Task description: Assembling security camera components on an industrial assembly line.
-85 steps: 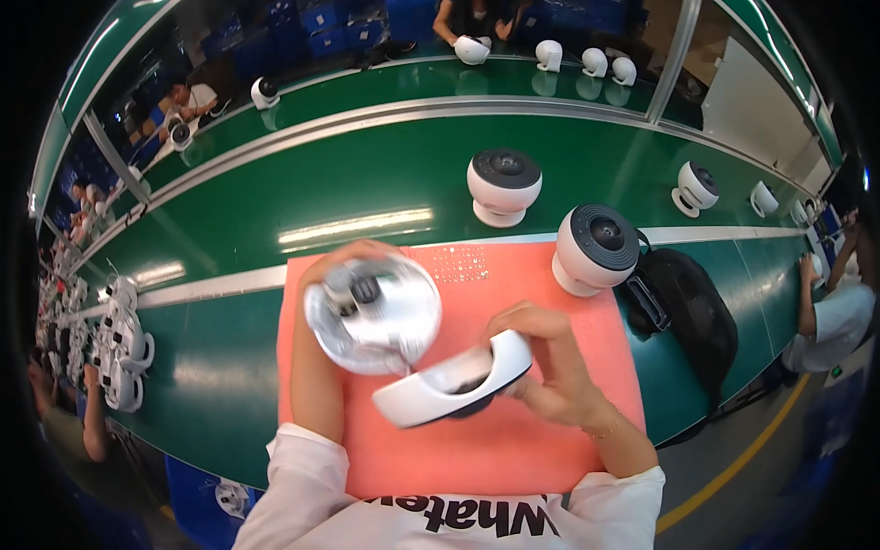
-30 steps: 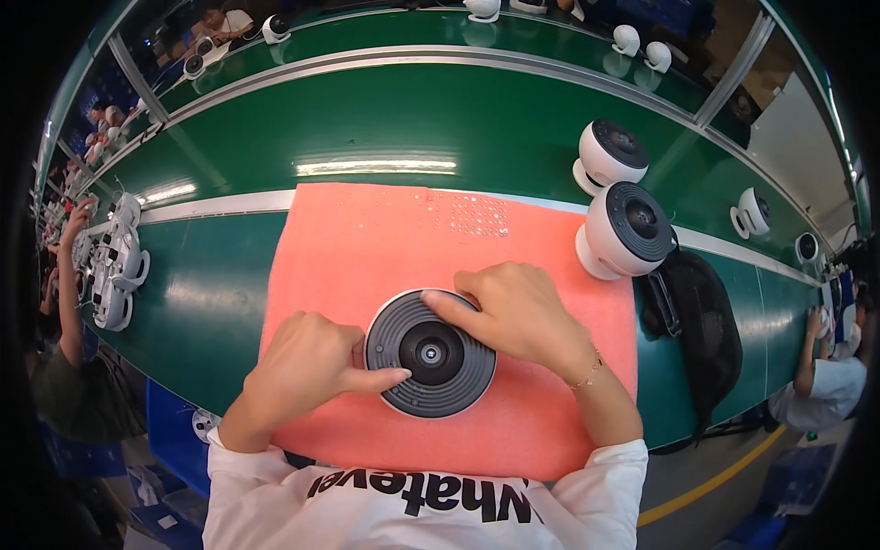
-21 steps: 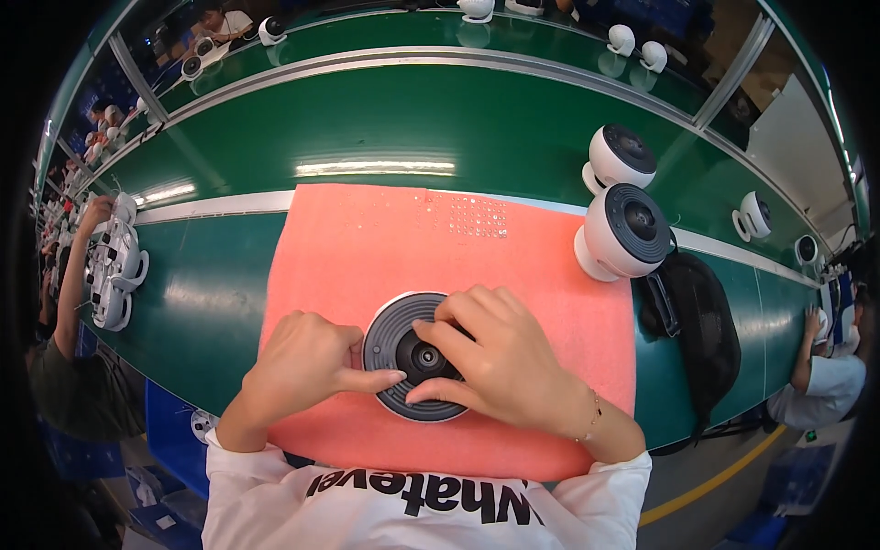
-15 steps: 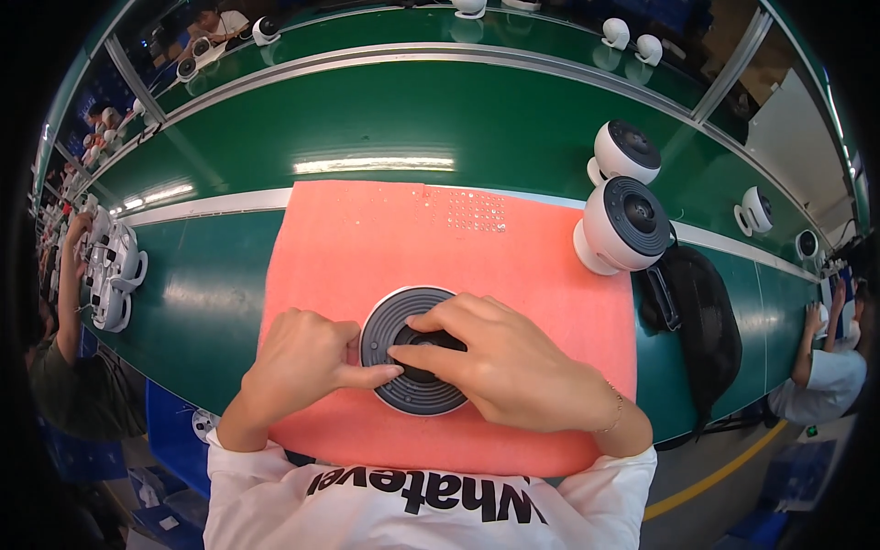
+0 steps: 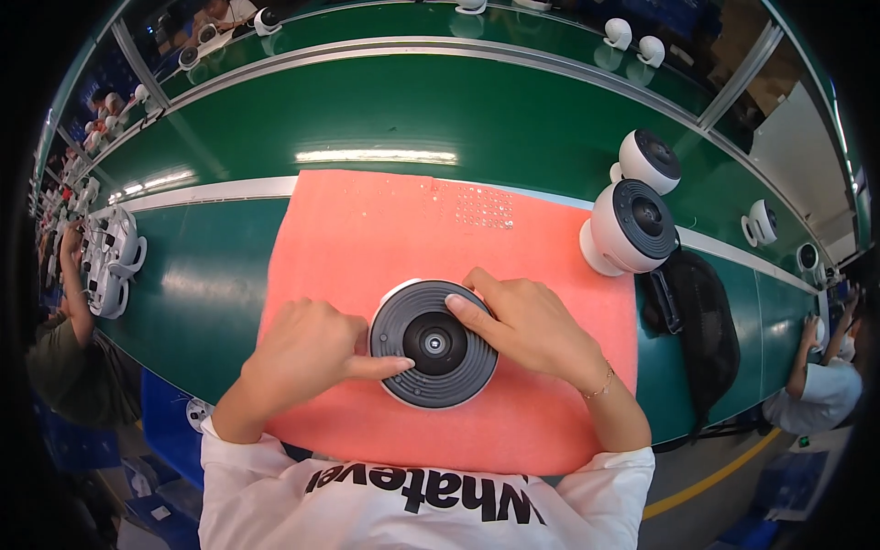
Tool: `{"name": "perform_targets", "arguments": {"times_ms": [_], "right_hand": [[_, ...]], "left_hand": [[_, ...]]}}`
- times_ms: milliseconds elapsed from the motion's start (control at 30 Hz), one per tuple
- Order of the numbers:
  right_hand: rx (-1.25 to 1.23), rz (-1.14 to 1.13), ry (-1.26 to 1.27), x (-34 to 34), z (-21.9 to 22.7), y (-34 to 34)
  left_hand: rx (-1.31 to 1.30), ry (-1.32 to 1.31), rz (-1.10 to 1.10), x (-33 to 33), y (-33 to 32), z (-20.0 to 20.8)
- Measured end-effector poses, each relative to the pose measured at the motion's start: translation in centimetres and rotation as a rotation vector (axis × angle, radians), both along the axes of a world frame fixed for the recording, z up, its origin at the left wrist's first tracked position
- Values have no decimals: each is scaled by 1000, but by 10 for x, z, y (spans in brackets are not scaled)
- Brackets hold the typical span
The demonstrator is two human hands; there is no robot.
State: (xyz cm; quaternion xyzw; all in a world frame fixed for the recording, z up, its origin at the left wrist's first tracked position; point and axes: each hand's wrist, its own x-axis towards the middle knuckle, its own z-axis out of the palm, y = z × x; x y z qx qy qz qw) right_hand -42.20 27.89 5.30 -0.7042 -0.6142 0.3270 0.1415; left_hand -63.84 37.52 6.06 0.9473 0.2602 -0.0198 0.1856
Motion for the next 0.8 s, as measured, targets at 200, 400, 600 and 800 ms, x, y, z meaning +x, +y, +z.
{"name": "perform_targets", "arguments": {"times_ms": [200, 400, 600, 800], "right_hand": [[-15, -94, 371, -6, -9, -2], [353, -68, 465, -25, 4, -4], [714, 31, 470, -22, 0, 21], [633, -65, 449, -18, 9, 42]], "left_hand": [[-670, -105, 162, -1, 1, -47], [-998, -777, 229, -3, -23, -49], [-435, -892, 70, -1, -6, -33], [-553, -947, 99, 9, 24, -33]]}}
